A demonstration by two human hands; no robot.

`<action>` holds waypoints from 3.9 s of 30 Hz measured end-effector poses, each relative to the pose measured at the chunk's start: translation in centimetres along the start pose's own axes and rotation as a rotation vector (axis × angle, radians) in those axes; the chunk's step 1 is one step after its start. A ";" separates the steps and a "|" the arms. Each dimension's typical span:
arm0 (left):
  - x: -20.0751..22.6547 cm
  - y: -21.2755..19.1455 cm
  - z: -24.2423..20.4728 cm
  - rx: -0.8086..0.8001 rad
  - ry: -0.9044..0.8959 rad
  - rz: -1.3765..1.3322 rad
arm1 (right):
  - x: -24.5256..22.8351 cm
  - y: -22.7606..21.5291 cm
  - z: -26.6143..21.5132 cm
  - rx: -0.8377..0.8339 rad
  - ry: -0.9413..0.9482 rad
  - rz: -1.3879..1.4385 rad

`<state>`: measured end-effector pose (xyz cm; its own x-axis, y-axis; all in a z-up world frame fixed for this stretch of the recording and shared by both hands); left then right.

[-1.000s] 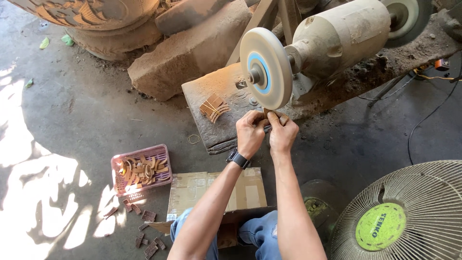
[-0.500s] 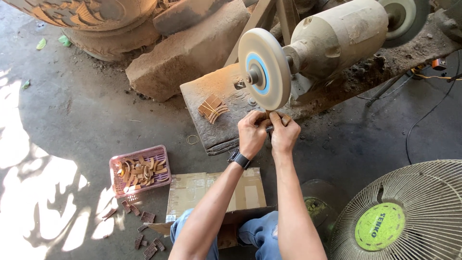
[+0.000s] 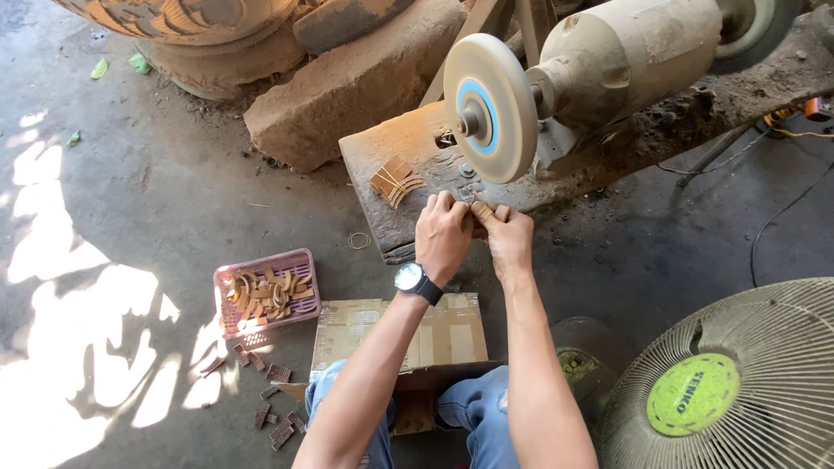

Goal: The person sits on a low stool and uses a bench grinder to smooth the edges of small wooden pieces. They hold the pieces by hand against the spinning grinding wheel, rotating them to work different sides, and place finished pieces into a nearby pink basket.

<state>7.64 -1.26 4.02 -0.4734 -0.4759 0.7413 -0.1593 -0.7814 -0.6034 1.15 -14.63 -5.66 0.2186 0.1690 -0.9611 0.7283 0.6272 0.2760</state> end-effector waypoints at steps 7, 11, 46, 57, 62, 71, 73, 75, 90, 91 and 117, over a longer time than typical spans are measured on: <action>2.1 -0.8 -0.3 -0.074 0.043 -0.179 | -1.2 -2.2 0.0 0.078 0.048 -0.063; -2.1 1.5 0.7 -0.126 -0.287 -0.386 | -1.0 -2.3 0.6 0.171 0.022 0.112; -4.9 0.6 0.7 0.007 -0.262 -0.488 | -0.1 -0.7 1.4 0.161 -0.055 0.018; -5.2 8.2 1.9 -0.387 -0.688 -1.079 | -5.9 0.1 1.6 0.067 -0.195 0.019; -8.0 8.7 0.8 -0.358 -0.645 -1.107 | -4.1 0.4 0.9 0.016 -0.263 -0.081; -6.2 9.8 2.5 -0.365 -0.667 -1.115 | -5.1 0.3 2.0 0.097 -0.233 0.014; -6.7 9.7 2.4 -0.368 -0.661 -1.131 | -3.7 -0.1 2.1 0.108 -0.238 0.025; -7.7 8.9 2.0 -0.350 -0.639 -1.097 | -1.9 -0.1 2.0 0.076 -0.263 0.010; -6.3 8.9 2.5 -0.359 -0.666 -1.112 | -2.0 -0.6 2.7 0.030 -0.228 0.114; -6.9 8.7 2.2 -0.356 -0.673 -1.111 | -1.9 -0.3 2.3 0.029 -0.221 0.113; -4.0 0.3 0.7 -0.174 -0.198 -0.428 | -2.6 -0.7 -0.2 0.006 -0.048 -0.329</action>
<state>10.10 0.08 1.07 -0.1632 -0.2077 0.9645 -0.4536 -0.8523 -0.2603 -0.06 -15.38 -3.38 0.0013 -0.0779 -0.9970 0.7686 0.6378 -0.0489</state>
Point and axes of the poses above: each hand's wrist, its own z-axis towards the middle knuckle, its own y-axis out of the palm, x = y × z, the point moved 10 cm from there along z, towards the middle knuckle, and after that the axes turned 14 degrees about -y, right-handed, at the moved point
